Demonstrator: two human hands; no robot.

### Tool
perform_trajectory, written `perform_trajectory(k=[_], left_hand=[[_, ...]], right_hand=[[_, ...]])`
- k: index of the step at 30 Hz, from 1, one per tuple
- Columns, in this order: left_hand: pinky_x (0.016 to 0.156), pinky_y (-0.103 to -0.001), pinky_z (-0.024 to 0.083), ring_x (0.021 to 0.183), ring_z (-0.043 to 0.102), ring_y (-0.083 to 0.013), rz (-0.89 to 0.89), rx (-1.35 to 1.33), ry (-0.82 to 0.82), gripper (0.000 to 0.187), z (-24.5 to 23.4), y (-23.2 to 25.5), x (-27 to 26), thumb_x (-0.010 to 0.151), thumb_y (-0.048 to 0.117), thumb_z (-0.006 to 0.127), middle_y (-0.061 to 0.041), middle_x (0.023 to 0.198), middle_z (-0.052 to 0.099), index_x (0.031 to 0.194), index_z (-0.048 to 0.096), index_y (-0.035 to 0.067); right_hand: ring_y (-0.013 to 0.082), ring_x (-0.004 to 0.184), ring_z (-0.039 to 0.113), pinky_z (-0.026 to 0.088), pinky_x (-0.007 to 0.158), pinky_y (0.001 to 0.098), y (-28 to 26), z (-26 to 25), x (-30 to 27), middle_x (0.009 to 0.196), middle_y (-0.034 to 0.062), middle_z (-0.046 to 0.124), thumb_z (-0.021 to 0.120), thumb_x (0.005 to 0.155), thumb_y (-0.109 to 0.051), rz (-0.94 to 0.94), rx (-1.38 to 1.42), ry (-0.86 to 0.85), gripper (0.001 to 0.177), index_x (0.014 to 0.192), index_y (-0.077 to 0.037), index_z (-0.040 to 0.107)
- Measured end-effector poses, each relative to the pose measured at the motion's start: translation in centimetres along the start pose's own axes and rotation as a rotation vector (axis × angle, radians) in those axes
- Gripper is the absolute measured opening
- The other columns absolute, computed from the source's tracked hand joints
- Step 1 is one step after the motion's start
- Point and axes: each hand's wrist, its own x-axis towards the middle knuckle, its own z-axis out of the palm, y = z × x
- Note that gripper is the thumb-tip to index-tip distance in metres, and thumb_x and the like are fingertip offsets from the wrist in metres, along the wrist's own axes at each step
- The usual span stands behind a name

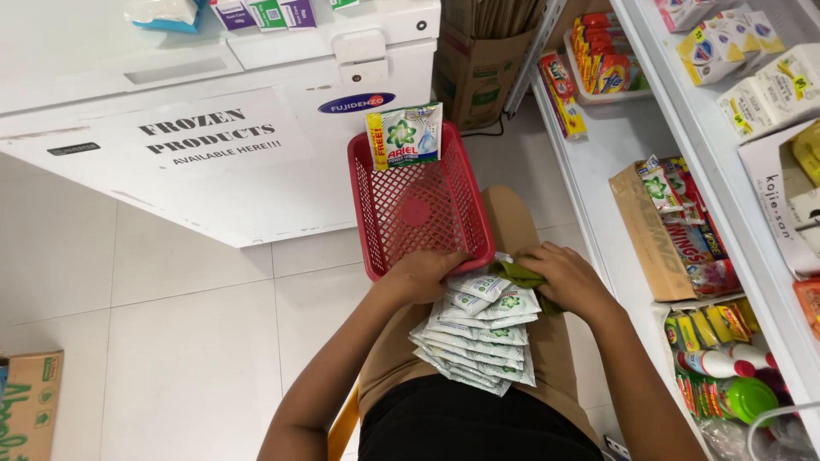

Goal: The person sits on a low stool in a store aisle and wipes multiple small detergent packets with a green cloth. They hold the packets in a red basket on their lap, wipe each one individually, and then place them back into the basket. The person also wipes the basket itself and arranges the packets neatly inside.

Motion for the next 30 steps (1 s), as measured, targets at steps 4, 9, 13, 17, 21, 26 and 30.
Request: perform_trajectory(k=[4,9,13,17,21,26,30], left_hand=[[0.097,-0.059,0.051,0.115,0.063,-0.0493,0.023,-0.014,0.032,0.065,0.5,-0.5,0.2,0.076,0.005,0.056,-0.021,0.126,0.068,0.141,0.053,0.013],[0.103,-0.058,0.048,0.123,0.059,-0.0489,0.030,-0.234,0.072,0.063,-0.8,0.8,-0.3,0.084,0.017,0.060,-0.023,0.132,0.064,0.146,0.048,0.014],[0.103,-0.056,0.049,0.121,0.062,-0.0445,0.027,-0.201,0.099,0.056,-0.3,1.2,0.6,0.089,0.028,0.060,-0.020,0.129,0.066,0.143,0.051,0.019],[0.099,-0.052,0.052,0.117,0.065,-0.0397,0.079,-0.277,0.266,0.041,0.0,1.5,1.0,0.100,0.038,0.054,-0.016,0.122,0.069,0.137,0.059,0.021],[0.106,-0.051,0.047,0.126,0.061,-0.0399,0.294,-0.641,0.398,0.052,0.9,-0.3,2.6,0.110,0.046,0.032,-0.018,0.128,0.068,0.135,0.065,0.014],[0.115,-0.047,0.038,0.133,0.054,-0.0272,0.492,-0.976,0.257,0.072,0.0,0.4,2.0,0.095,0.059,0.055,-0.015,0.142,0.062,0.145,0.059,0.008],[0.081,-0.029,0.052,0.085,0.066,-0.0122,0.185,-1.068,0.227,0.021,1.1,-0.4,1.5,0.093,0.017,0.077,-0.001,0.095,0.072,0.110,0.073,0.007]], right_hand=[[0.0190,0.114,0.062,0.049,0.094,0.0359,0.4,0.9,-1.3,0.120,-0.0078,0.069,0.073,0.074,-0.006,-0.022,0.122,0.122,0.053,0.119,-0.033,0.072],[0.0221,0.103,0.065,0.050,0.089,0.0389,-1.2,-2.6,-4.2,0.108,-0.0058,0.075,0.072,0.068,-0.002,0.013,0.320,0.157,0.048,0.109,-0.027,0.078],[0.0269,0.092,0.065,0.049,0.083,0.0407,-3.1,-4.7,-5.6,0.102,0.0002,0.075,0.072,0.069,0.002,-0.032,0.422,0.274,0.042,0.104,-0.020,0.079],[0.0253,0.090,0.064,0.048,0.084,0.0404,-3.6,-5.6,-6.4,0.105,-0.0011,0.074,0.078,0.072,-0.006,-0.082,0.399,0.421,0.032,0.101,-0.020,0.079],[0.0300,0.094,0.062,0.047,0.088,0.0429,-3.7,-7.0,-6.4,0.113,0.0026,0.072,0.081,0.072,-0.008,-0.127,0.417,0.556,0.033,0.103,-0.017,0.077],[0.0297,0.089,0.061,0.047,0.087,0.0427,-3.1,-7.5,-3.9,0.104,0.0083,0.071,0.081,0.077,-0.011,-0.227,0.658,0.656,0.021,0.098,-0.010,0.076],[0.0313,0.094,0.062,0.047,0.093,0.0444,-3.1,-8.7,-1.7,0.104,0.0105,0.070,0.081,0.077,-0.006,-0.236,0.742,0.718,0.023,0.099,-0.007,0.073]])
